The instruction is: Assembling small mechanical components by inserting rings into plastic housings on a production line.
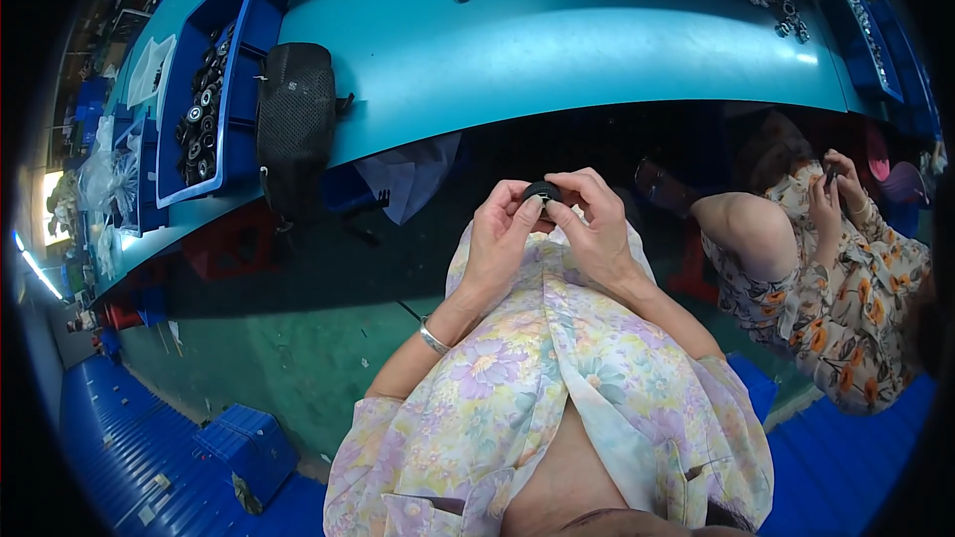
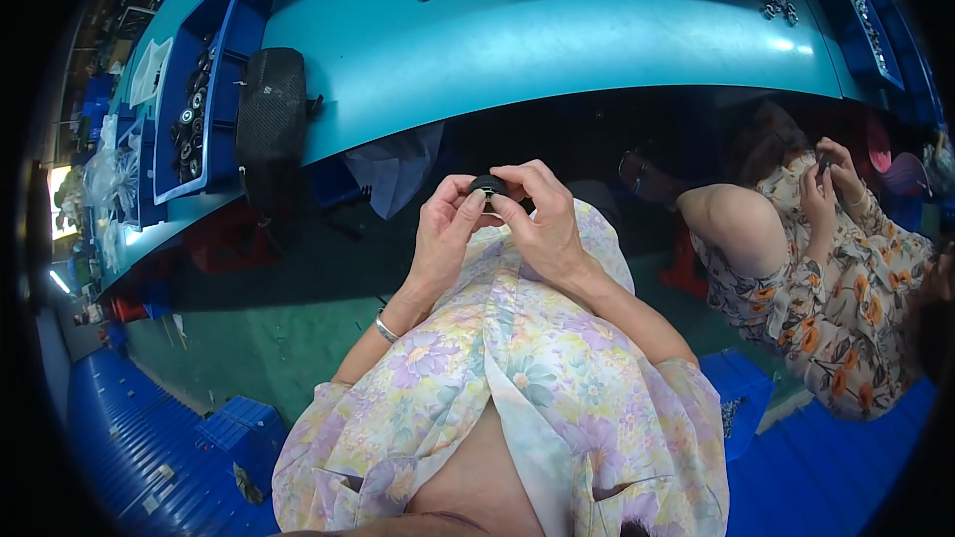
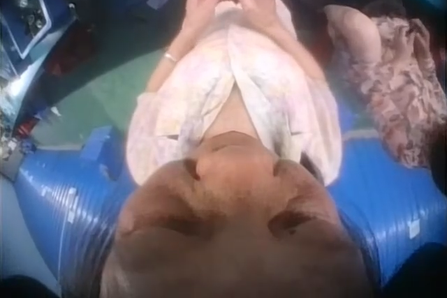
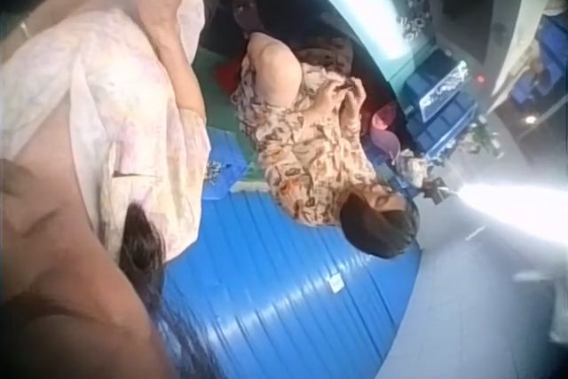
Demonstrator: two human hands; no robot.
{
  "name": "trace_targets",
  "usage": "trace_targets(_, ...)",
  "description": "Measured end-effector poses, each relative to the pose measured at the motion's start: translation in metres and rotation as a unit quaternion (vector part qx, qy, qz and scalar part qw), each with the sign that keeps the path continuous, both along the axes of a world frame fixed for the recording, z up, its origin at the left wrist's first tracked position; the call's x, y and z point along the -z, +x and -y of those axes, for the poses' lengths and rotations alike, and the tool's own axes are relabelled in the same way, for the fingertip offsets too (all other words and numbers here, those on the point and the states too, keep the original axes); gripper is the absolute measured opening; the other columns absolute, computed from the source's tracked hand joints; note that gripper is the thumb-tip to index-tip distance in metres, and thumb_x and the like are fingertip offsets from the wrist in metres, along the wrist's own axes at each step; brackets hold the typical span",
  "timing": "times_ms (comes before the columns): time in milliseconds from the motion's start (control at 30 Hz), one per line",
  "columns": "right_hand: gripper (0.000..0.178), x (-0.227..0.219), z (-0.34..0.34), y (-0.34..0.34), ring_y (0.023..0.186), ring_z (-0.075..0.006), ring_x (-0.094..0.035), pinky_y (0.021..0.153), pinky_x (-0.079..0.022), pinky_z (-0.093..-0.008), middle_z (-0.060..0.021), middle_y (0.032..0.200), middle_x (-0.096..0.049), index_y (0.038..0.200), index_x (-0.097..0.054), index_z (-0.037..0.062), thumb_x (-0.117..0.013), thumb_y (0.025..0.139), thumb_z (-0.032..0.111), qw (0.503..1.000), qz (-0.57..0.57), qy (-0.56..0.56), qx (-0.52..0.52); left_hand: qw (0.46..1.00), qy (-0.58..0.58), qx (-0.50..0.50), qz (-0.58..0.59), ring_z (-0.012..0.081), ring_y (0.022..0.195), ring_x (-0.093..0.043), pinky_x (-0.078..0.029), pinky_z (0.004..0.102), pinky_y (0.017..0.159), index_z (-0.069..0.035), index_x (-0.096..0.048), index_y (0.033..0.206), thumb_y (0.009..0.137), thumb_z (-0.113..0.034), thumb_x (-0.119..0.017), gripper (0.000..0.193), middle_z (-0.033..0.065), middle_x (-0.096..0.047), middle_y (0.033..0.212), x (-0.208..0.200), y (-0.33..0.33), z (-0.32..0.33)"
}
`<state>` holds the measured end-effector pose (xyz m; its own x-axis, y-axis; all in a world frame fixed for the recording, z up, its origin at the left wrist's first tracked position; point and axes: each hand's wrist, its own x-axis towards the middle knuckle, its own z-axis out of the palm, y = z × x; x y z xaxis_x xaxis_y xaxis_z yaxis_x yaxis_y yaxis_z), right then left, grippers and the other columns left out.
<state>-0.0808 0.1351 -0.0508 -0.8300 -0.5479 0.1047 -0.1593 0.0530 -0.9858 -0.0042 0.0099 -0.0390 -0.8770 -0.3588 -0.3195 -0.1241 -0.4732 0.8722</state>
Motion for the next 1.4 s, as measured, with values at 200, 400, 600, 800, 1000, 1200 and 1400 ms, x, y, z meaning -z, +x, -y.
trace_targets(200, 0.025, -0.010, -0.005, -0.005, 0.076, -0.0184, -0.061, 0.066, -0.050, -0.0272, -0.0108, 0.092, -0.057, 0.104, -0.063, -0.0031, -0.064, 0.080, -0.003, 0.998, 0.020, -0.029, -0.056, 0.970, -0.198, 0.142, 0.015, 0.0092, 0.076, -0.062, -0.047, 0.0207, 0.062, 0.001, -0.055, 0.103, 0.096, -0.012, -0.055, 0.015, 0.0066, -0.064, 0.090, -0.011, 0.000, 0.018)
trace_targets(400, 0.021, -0.012, -0.007, 0.001, 0.068, -0.0154, -0.057, 0.057, -0.046, -0.0271, -0.0096, 0.086, -0.054, 0.100, -0.064, -0.0042, -0.060, 0.080, -0.005, 0.996, -0.026, 0.000, -0.085, 0.943, -0.323, 0.076, 0.020, 0.0125, 0.060, -0.062, -0.049, 0.0245, 0.055, 0.003, -0.053, 0.095, 0.090, -0.005, -0.057, 0.010, 0.0090, -0.062, 0.069, -0.011, 0.010, 0.002)
trace_targets(600, 0.022, -0.001, -0.004, -0.003, 0.069, -0.0123, -0.054, 0.058, -0.044, -0.0257, -0.0070, 0.085, -0.052, 0.102, -0.064, -0.0037, -0.061, 0.080, -0.004, 0.997, 0.004, 0.034, -0.075, 0.985, -0.139, 0.085, 0.058, 0.0115, 0.061, -0.062, -0.048, 0.0232, 0.055, 0.001, -0.054, 0.098, 0.095, -0.007, -0.052, 0.009, 0.0059, -0.063, 0.078, -0.002, 0.007, 0.006)
trace_targets(800, 0.042, -0.003, -0.015, -0.016, 0.084, -0.0151, -0.057, 0.071, -0.047, -0.0254, -0.0075, 0.101, -0.054, 0.118, -0.059, 0.0005, -0.070, 0.078, 0.001, 0.982, 0.047, -0.031, -0.180, 0.991, -0.031, 0.127, 0.037, 0.0118, 0.073, -0.063, -0.052, 0.0249, 0.067, 0.003, -0.053, 0.110, 0.097, -0.011, -0.051, 0.019, 0.0069, -0.063, 0.088, -0.004, 0.006, 0.018)
trace_targets(1000, 0.048, -0.010, -0.012, -0.010, 0.081, -0.0274, -0.060, 0.067, -0.050, -0.0327, -0.0149, 0.098, -0.054, 0.116, -0.056, -0.0014, -0.075, 0.072, 0.007, 0.980, -0.133, 0.044, -0.140, 0.976, -0.179, 0.110, 0.065, 0.0104, 0.069, -0.064, -0.052, 0.0243, 0.060, 0.005, -0.054, 0.105, 0.094, -0.005, -0.050, 0.015, 0.0085, -0.067, 0.083, -0.005, 0.006, 0.005)
trace_targets(1200, 0.045, -0.008, -0.008, -0.006, 0.081, -0.0262, -0.060, 0.065, -0.050, -0.0323, -0.0149, 0.101, -0.055, 0.114, -0.056, -0.0018, -0.074, 0.074, 0.007, 0.979, -0.154, 0.065, -0.118, 0.967, -0.218, 0.099, 0.085, 0.0107, 0.067, -0.064, -0.054, 0.0255, 0.059, 0.006, -0.055, 0.101, 0.093, -0.004, -0.051, 0.013, 0.0106, -0.067, 0.082, -0.005, 0.002, 0.007)
trace_targets(1400, 0.043, 0.000, -0.009, -0.003, 0.080, -0.0192, -0.060, 0.066, -0.050, -0.0286, -0.0109, 0.097, -0.058, 0.114, -0.057, -0.0009, -0.073, 0.075, 0.006, 0.996, -0.023, -0.018, -0.080, 0.993, -0.052, 0.093, 0.047, 0.0095, 0.079, -0.063, -0.053, 0.0250, 0.071, 0.002, -0.054, 0.107, 0.095, -0.011, -0.053, 0.017, 0.0075, -0.065, 0.090, -0.012, 0.003, 0.011)
